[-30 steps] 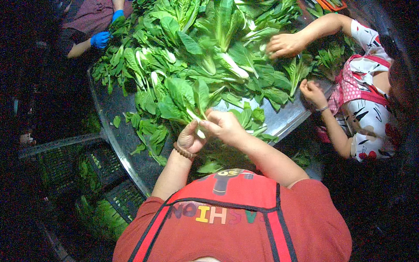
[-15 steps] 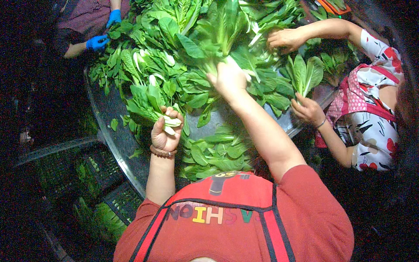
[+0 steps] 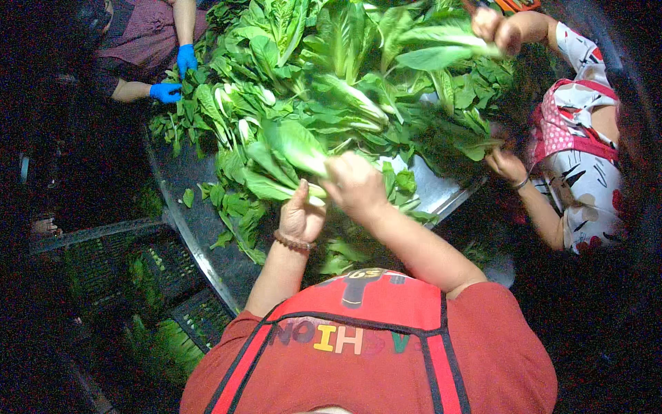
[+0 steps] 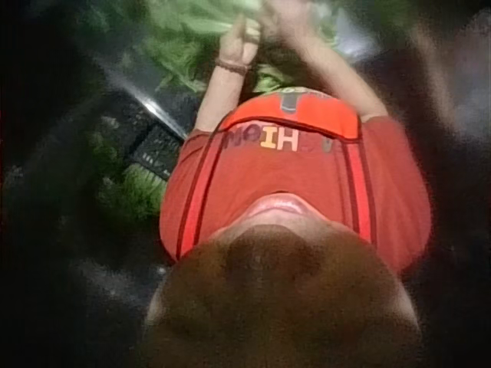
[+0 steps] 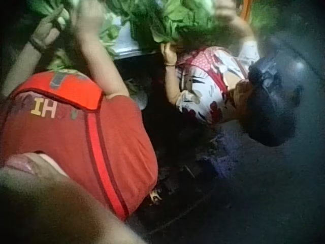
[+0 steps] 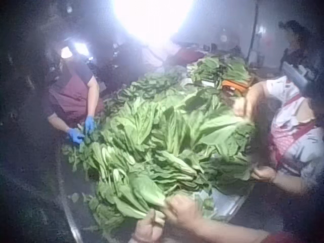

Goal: The person sorts leafy green vegetables on a metal table, picking up bunches, separating leaves, and placing them into piles. The person handles the vegetables by hand without using tools.

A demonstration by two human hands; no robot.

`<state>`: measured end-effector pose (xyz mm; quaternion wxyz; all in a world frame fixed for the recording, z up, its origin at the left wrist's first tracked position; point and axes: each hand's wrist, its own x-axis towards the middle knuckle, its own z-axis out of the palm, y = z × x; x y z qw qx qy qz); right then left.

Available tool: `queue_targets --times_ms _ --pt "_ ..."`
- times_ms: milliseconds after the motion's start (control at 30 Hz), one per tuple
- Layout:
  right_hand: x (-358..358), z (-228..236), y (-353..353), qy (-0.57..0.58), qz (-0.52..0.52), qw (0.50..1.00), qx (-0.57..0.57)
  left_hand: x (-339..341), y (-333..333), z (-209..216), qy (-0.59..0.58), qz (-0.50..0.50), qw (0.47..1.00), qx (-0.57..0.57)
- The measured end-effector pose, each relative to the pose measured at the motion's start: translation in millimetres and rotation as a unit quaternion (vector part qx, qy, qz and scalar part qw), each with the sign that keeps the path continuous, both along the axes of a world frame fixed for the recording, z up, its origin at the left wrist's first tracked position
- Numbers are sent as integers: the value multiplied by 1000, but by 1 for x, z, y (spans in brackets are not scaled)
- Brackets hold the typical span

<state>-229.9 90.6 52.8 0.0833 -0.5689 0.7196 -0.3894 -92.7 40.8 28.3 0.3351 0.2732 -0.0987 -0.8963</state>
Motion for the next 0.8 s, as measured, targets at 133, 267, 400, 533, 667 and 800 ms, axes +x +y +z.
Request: queue_targets --times_ms 133,267,400,533,667,800 --pt "9 17 21 6 92 996 0 5 3 -11 -19 -15 999 38" --pt "12 19 24 -262 72 962 -2 15 -3 -10 17 -32 998 42" --pt "17 14 17 -263 90 960 -5 17 -1 -5 28 -73 996 35" --pt "15 9 6 -270 145 951 -35 28 -12 13 47 -45 998 20" --pt "-13 -9 -7 -360 60 929 56 81 -44 7 156 55 984 68" --pt "-20 -32 -18 -137 21 982 127 89 -60 14 170 145 974 41"
